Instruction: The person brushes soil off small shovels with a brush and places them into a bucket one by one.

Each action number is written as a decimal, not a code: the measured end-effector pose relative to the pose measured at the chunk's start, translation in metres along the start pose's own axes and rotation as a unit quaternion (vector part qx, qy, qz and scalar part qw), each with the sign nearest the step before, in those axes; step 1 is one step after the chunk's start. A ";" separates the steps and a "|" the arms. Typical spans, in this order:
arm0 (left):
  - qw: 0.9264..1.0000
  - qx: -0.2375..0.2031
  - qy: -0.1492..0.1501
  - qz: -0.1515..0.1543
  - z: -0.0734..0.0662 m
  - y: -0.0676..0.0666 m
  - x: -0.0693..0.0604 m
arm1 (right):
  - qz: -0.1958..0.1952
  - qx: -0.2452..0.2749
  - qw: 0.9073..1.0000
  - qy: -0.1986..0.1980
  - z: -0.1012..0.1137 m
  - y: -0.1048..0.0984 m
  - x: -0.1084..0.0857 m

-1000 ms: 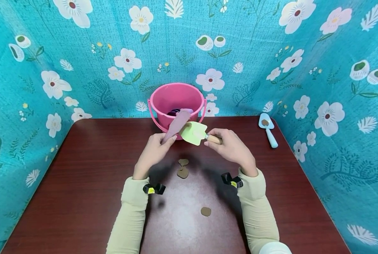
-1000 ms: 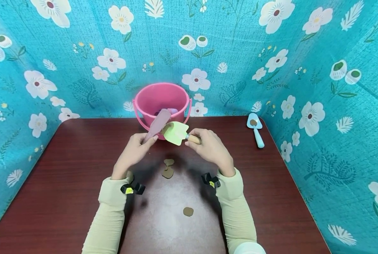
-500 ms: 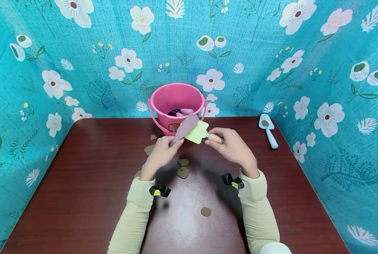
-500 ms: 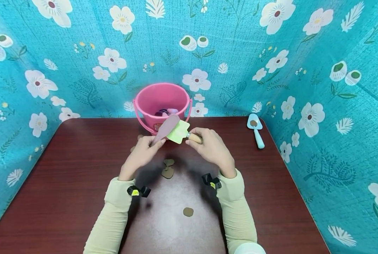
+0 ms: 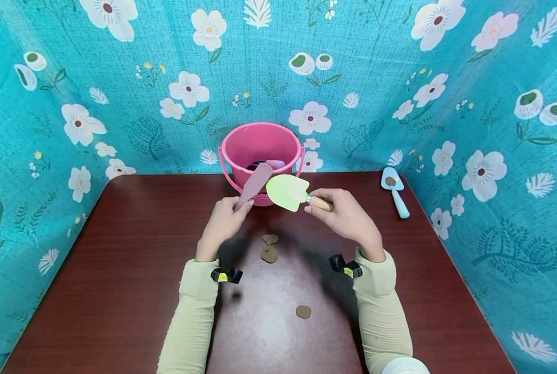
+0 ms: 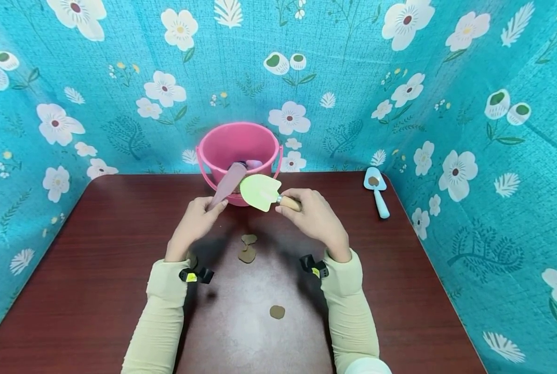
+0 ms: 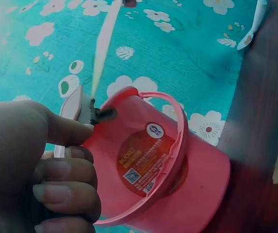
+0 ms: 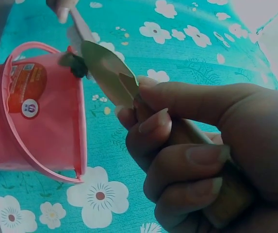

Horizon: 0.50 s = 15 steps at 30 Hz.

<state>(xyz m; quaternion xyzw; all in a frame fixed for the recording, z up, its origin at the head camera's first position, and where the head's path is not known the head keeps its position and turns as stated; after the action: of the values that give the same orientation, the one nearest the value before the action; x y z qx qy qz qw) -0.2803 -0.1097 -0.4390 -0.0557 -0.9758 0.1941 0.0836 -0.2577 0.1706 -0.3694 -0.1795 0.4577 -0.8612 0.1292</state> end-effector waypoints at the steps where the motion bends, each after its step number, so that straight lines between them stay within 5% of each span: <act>1: 1.000 -0.005 0.001 0.002 0.000 -0.001 0.000 | 0.002 0.002 1.000 -0.001 0.000 0.000 0.000; 9: 0.998 -0.048 0.010 0.025 -0.011 -0.003 -0.004 | 0.009 0.002 1.000 0.003 -0.003 0.005 0.002; 15: 0.997 -0.050 0.026 0.052 -0.023 0.012 -0.007 | 0.008 0.008 1.000 -0.002 -0.002 0.008 0.003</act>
<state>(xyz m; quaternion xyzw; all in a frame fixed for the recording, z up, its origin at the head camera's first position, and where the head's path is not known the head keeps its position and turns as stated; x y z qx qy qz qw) -0.2682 -0.0912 -0.4236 -0.1151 -0.9777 0.1473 0.0958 -0.2610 0.1667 -0.3764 -0.1770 0.4520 -0.8633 0.1383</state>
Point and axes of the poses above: each hand's wrist, its own x-axis towards the middle knuckle, its own y-axis out of the palm, z = x × y, the point moved 3 cm from there along x, towards the middle knuckle, and after that the axes turned 11 degrees about -x, right-handed, at the moved point
